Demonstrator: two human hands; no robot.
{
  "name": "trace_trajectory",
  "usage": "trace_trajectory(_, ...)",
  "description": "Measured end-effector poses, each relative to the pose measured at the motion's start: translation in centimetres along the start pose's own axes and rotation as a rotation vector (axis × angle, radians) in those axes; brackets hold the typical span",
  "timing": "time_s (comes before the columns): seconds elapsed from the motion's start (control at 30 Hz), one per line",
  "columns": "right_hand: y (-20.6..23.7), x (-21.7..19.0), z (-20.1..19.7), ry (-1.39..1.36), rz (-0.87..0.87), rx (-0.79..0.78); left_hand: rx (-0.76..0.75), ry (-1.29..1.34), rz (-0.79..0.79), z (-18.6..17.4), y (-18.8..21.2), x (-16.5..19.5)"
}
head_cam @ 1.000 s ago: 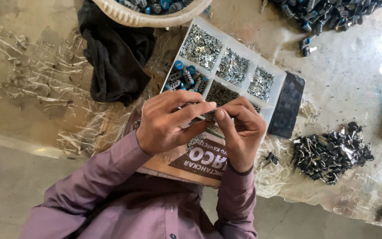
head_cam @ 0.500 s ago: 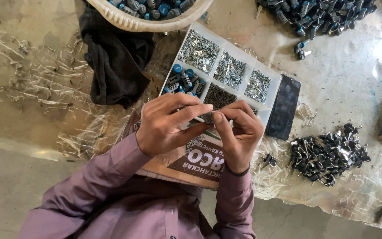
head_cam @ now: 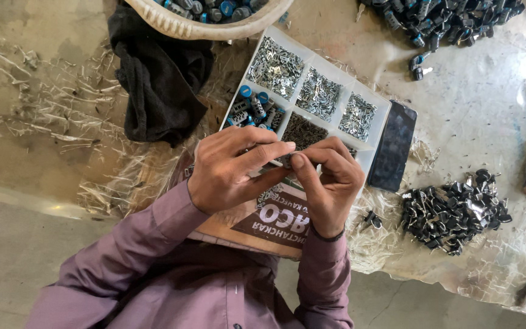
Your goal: The person sits at a workshop table and assembles small metal clips by hand, fitting components together one at a time. They take parts from a compartment organizer box, press the pieces together in their fingers, and place finished assemblies into a basket and onto the table.
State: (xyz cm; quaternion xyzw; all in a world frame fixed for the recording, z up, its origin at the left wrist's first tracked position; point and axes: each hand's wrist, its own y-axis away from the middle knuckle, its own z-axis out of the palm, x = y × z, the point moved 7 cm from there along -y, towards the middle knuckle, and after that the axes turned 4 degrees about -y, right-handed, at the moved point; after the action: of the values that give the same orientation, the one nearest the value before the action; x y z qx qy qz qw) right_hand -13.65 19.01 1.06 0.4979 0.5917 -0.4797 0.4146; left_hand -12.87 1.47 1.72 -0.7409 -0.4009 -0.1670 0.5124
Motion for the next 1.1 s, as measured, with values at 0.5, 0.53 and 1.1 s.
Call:
trace_trajectory(0.5, 0.1, -0.4, 0.1, 0.052, -0.085, -0.007, -0.007, 0.001, 0.007, -0.1, 0.2, 0.1)
trace_trajectory(0.53, 0.0, -0.4, 0.1, 0.051, -0.084, -0.005, -0.004, -0.002, 0.012, -0.1, 0.1, 0.1)
trace_trajectory(1.1, 0.4, 1.4, -0.6, -0.163, 0.029, -0.088, -0.034, 0.046, 0.008, -0.1, 0.6, 0.1)
